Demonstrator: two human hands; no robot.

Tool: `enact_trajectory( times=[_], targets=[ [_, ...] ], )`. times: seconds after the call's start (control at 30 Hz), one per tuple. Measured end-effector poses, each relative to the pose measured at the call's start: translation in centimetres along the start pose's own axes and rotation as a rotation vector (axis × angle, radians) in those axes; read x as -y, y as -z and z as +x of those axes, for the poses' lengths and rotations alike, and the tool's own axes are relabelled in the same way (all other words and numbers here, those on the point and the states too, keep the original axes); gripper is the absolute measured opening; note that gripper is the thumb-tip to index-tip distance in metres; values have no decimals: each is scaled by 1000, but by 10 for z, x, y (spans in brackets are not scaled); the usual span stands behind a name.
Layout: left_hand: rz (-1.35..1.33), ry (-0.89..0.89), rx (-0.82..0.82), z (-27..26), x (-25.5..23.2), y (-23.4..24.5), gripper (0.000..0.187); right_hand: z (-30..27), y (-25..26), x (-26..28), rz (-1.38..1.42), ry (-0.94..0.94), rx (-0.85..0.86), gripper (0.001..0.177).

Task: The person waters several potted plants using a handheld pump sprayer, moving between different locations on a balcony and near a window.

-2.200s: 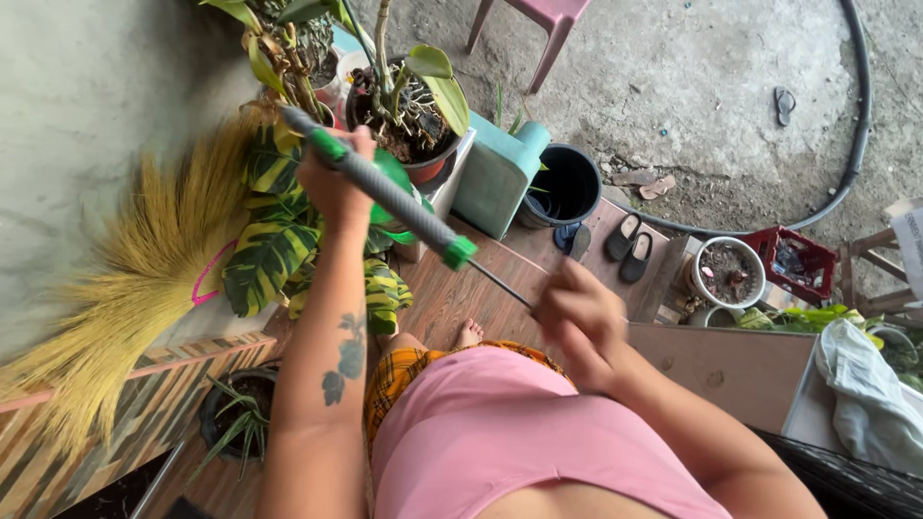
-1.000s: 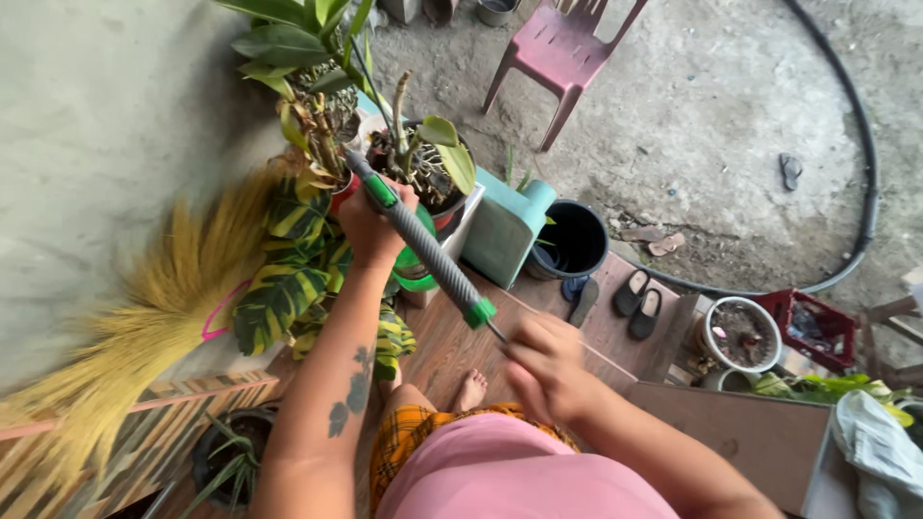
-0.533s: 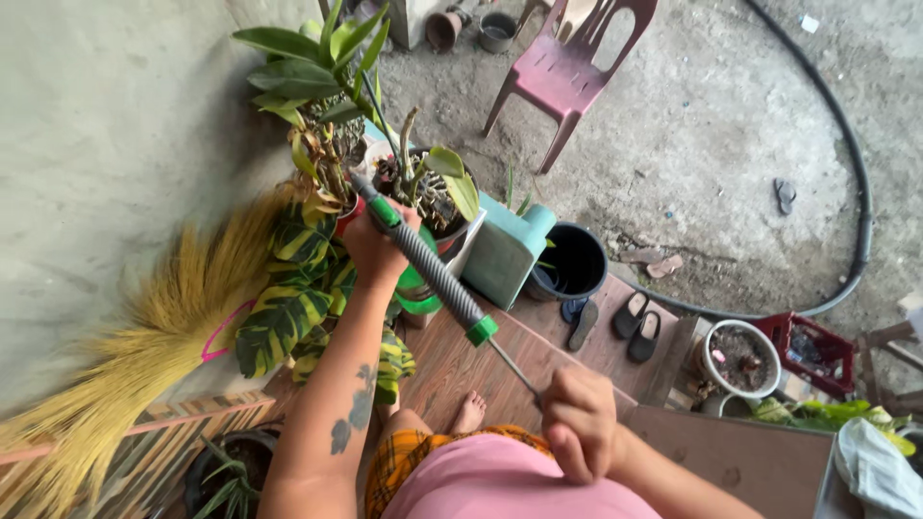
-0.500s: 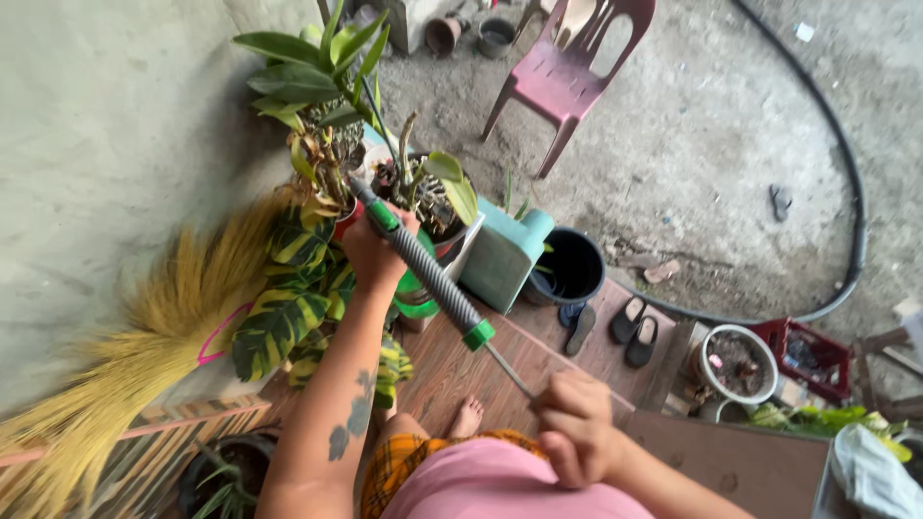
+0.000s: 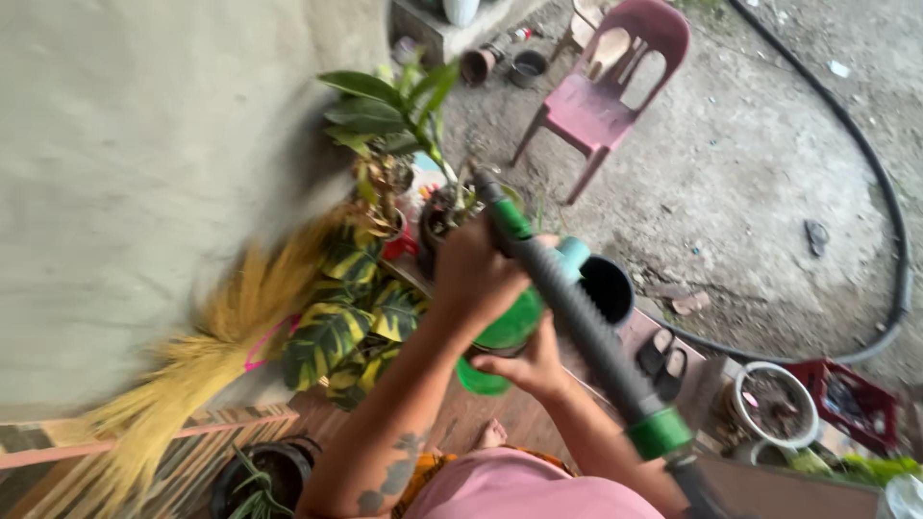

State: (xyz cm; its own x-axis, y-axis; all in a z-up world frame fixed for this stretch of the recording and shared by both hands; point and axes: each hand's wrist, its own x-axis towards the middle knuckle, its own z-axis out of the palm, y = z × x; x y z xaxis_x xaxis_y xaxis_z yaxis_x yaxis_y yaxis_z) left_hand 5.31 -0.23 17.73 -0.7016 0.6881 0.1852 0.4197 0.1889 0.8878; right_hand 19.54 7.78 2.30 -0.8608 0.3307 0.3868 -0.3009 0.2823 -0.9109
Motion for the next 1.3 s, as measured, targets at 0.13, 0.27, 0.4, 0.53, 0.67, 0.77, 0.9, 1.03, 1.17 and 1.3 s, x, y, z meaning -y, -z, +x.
enact_trajectory(
  times=[0.13, 0.27, 0.4, 0.53, 0.67, 0.77, 0.9, 1.03, 1.17, 1.3],
  targets=[
    [78, -437, -443, -20, -5, -1, 66, 11, -3, 0, 15, -170, -247, 128],
    [-91, -513, -424, -20, 21, 1, 49, 11, -5, 10, 34, -146, -133, 124],
    [-152, -448, -311, -15, 34, 17, 47, 28, -17, 32, -93, -133, -124, 122],
    [-136, -457, -324, -4, 44, 27, 41, 26, -35, 43, 49, -303, -179, 119],
    [-203, -555, -375, 4, 51, 32, 37, 29, -37, 21, -424, -305, -248, 129],
    [-263, -542, -322, 8, 54, 35, 35, 27, -37, 16, -244, -151, -286, 124],
    [-271, -510, -331, 8, 64, 47, 33, 34, -42, 15, -322, -149, -192, 126],
    [-190, -460, -389, 4, 75, 63, 31, 44, -51, 14, -345, -304, -107, 133],
    [-129, -451, -442, 2, 80, 75, 27, 53, -61, 13, -358, -310, -62, 133],
    [-187, -460, -414, 10, 79, 79, 26, 59, -66, 13, -326, -281, -98, 133]
  ],
)
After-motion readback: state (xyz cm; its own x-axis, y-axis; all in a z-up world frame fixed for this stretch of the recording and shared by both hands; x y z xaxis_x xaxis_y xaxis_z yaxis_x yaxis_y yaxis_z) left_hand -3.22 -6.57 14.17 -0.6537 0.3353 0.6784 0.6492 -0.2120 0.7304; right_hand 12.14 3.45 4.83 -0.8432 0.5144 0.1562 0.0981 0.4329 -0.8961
